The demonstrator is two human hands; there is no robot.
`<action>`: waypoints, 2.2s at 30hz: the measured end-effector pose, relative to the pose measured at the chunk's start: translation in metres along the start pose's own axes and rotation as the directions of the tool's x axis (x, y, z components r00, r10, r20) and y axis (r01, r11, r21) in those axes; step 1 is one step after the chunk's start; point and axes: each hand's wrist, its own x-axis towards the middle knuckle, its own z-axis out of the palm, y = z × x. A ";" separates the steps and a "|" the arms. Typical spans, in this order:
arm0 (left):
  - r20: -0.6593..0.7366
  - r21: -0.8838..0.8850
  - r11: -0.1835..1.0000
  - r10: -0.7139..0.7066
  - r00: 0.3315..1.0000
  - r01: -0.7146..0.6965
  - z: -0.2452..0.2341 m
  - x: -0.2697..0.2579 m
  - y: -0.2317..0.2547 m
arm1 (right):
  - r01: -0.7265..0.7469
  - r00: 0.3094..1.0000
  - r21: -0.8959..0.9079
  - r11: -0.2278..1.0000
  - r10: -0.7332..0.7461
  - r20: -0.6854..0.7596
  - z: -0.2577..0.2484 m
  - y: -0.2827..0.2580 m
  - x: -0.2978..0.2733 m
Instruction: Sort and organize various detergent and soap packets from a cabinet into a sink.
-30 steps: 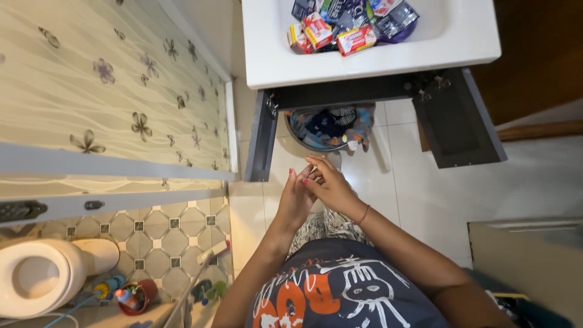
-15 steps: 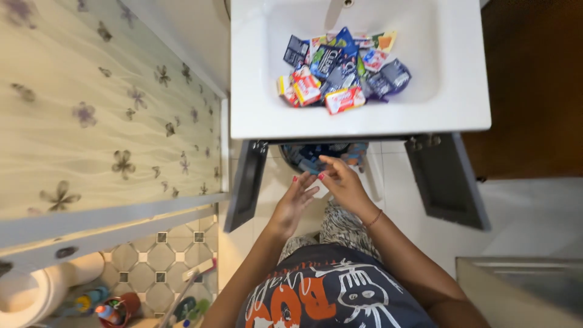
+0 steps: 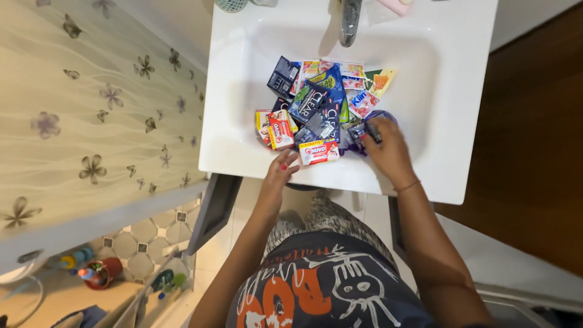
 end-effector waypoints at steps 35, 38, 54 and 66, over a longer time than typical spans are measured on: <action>0.392 0.403 0.814 0.260 0.882 -0.419 -0.008 0.085 0.034 | -0.248 0.937 0.437 0.864 0.328 -0.118 0.030 -0.079 0.023; 0.390 -0.518 0.755 -0.209 0.897 0.402 -0.021 0.115 0.004 | -0.019 0.997 0.467 0.884 -0.019 0.076 0.035 -0.116 0.035; -0.277 -0.420 0.908 -0.142 0.950 0.014 -0.110 0.117 0.012 | 0.012 1.000 -0.484 0.875 -0.002 0.021 0.087 -0.065 0.113; -0.466 0.202 0.936 0.351 0.812 -0.289 -0.165 0.192 0.035 | -0.026 0.996 -0.468 0.883 -0.014 -0.082 0.100 -0.066 0.111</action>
